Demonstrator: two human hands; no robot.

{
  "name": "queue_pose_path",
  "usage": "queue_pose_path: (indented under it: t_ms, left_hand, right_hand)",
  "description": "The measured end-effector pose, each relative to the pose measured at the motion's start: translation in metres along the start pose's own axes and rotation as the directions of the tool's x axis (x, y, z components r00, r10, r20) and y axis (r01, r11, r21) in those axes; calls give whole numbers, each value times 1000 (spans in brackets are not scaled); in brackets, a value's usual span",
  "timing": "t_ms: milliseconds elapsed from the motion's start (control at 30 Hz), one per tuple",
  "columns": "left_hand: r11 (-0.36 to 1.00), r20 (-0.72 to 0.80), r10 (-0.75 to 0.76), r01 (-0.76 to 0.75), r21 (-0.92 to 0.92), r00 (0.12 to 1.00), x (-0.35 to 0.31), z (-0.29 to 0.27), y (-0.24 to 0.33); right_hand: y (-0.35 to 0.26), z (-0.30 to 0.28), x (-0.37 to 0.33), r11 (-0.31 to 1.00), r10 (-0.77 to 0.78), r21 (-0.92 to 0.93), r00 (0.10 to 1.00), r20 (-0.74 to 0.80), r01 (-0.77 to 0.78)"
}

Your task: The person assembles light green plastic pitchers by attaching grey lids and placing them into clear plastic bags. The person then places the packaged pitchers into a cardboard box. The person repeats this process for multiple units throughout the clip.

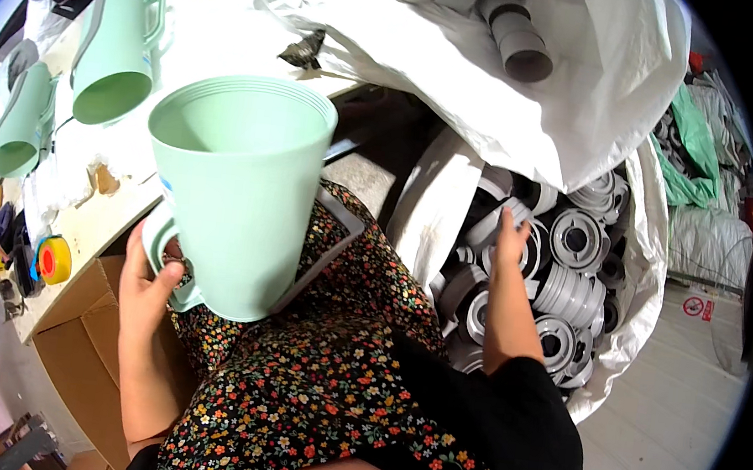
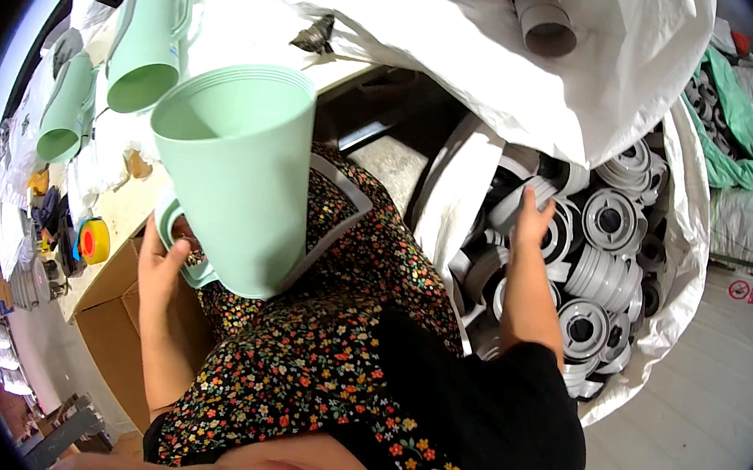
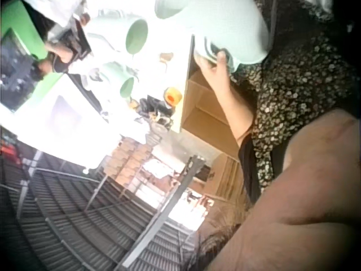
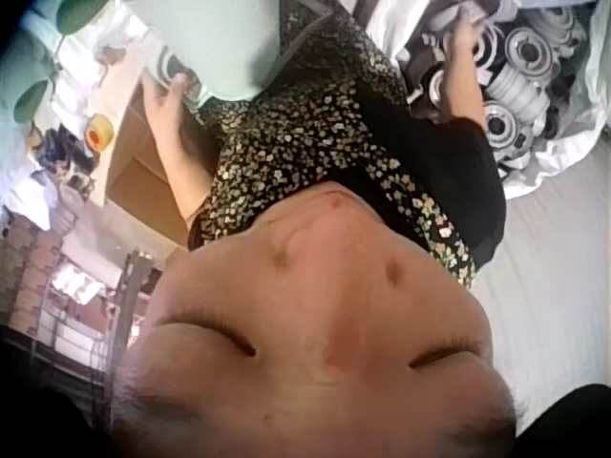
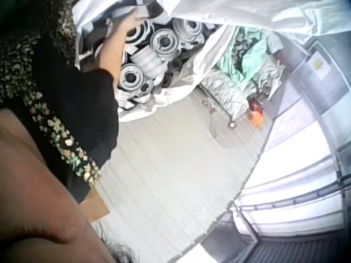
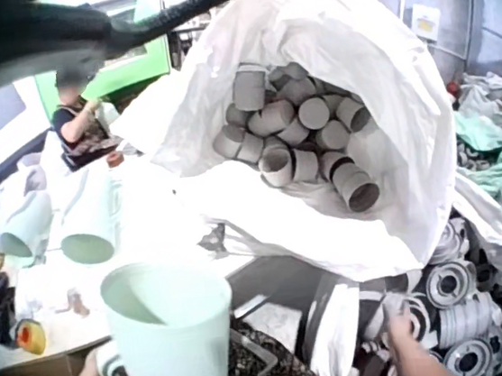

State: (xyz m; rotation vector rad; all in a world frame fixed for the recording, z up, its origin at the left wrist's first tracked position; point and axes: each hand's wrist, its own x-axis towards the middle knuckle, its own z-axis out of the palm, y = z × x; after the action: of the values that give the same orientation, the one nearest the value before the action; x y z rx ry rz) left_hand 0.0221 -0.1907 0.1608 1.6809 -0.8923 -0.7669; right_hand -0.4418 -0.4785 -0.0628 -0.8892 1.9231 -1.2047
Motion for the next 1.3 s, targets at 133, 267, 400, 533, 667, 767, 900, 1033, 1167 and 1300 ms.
queue_pose_path:
  t_ms: [133, 267, 400, 533, 667, 767, 900, 1033, 1167, 1300]
  left_hand:
    - [965, 79, -173, 185, -184, 982, -11, 6, 6]
    - [989, 298, 57, -94, 112, 953, -8, 18, 37]
    - [894, 456, 158, -323, 310, 876, -12, 39, 60]
    - [919, 408, 2, -162, 359, 913, -10, 43, 65]
    - [999, 344, -45, 48, -2, 938, -7, 34, 44]
    - [961, 443, 170, -247, 121, 880, 13, 16, 36]
    - [967, 455, -69, 171, -187, 888, -19, 48, 59]
    - [955, 641, 48, -224, 197, 766, -40, 62, 57]
    - [946, 383, -62, 177, -273, 921, -17, 21, 43]
    - [983, 412, -64, -15, 186, 909, -38, 46, 54]
  right_hand:
    - [-132, -55, -50, 419, -302, -635, 759, 577, 649]
    - [-222, -56, -112, 847, -352, -18, 588, 728, 531]
    - [-276, -6, -163, 434, -645, 297, 62, 762, 851]
    - [-297, 23, -189, 280, -696, 478, -167, 699, 832]
    - [-305, 26, -195, 278, -678, 569, -262, 687, 774]
    - [-305, 29, -198, 301, -664, 582, -272, 697, 755]
    - [-305, 38, -203, 395, -594, 433, -134, 793, 811]
    - [-319, 48, -214, 472, -517, 344, -61, 854, 812]
    - [-319, 58, -198, 313, -610, 591, -319, 725, 744]
    - [-324, 70, -223, 249, -563, 420, -223, 796, 873]
